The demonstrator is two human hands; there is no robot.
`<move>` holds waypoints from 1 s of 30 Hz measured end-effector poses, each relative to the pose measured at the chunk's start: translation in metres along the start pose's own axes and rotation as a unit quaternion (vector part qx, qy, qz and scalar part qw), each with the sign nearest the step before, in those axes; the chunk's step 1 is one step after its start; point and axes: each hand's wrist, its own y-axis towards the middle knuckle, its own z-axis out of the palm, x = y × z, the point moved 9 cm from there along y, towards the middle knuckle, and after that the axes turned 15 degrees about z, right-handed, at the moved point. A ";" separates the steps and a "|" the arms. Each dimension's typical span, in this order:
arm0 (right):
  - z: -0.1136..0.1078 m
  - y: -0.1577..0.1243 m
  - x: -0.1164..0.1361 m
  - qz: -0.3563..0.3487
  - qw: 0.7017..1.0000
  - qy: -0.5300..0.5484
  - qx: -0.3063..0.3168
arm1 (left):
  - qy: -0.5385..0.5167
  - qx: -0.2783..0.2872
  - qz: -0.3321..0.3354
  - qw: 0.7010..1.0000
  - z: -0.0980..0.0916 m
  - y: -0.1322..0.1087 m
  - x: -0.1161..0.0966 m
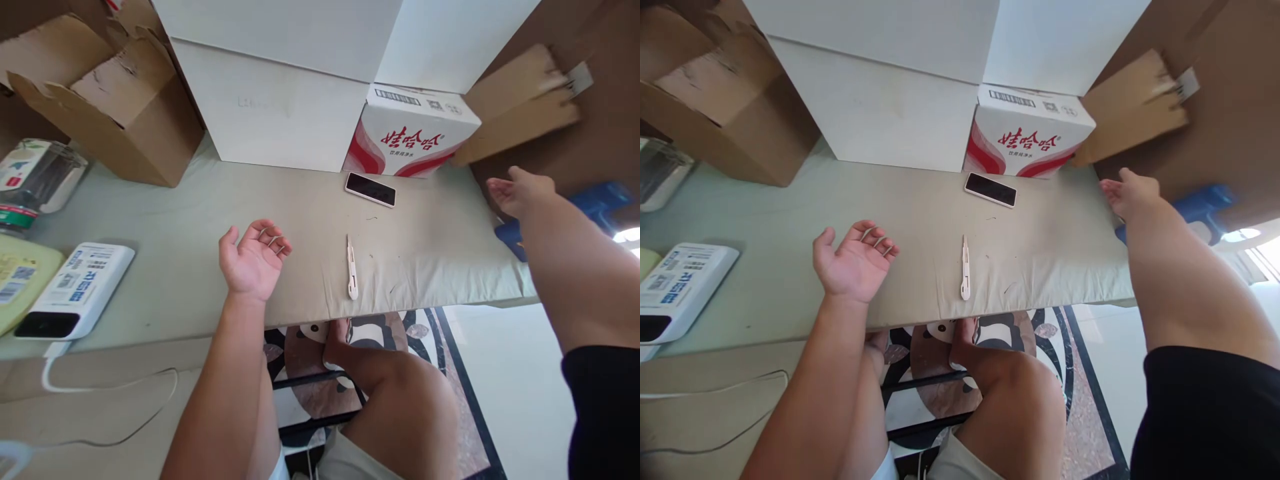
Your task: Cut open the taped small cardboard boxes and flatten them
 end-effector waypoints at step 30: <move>0.389 -0.520 0.095 -0.477 0.696 -0.187 0.503 | -0.069 -0.124 0.082 0.987 -0.072 0.004 -0.093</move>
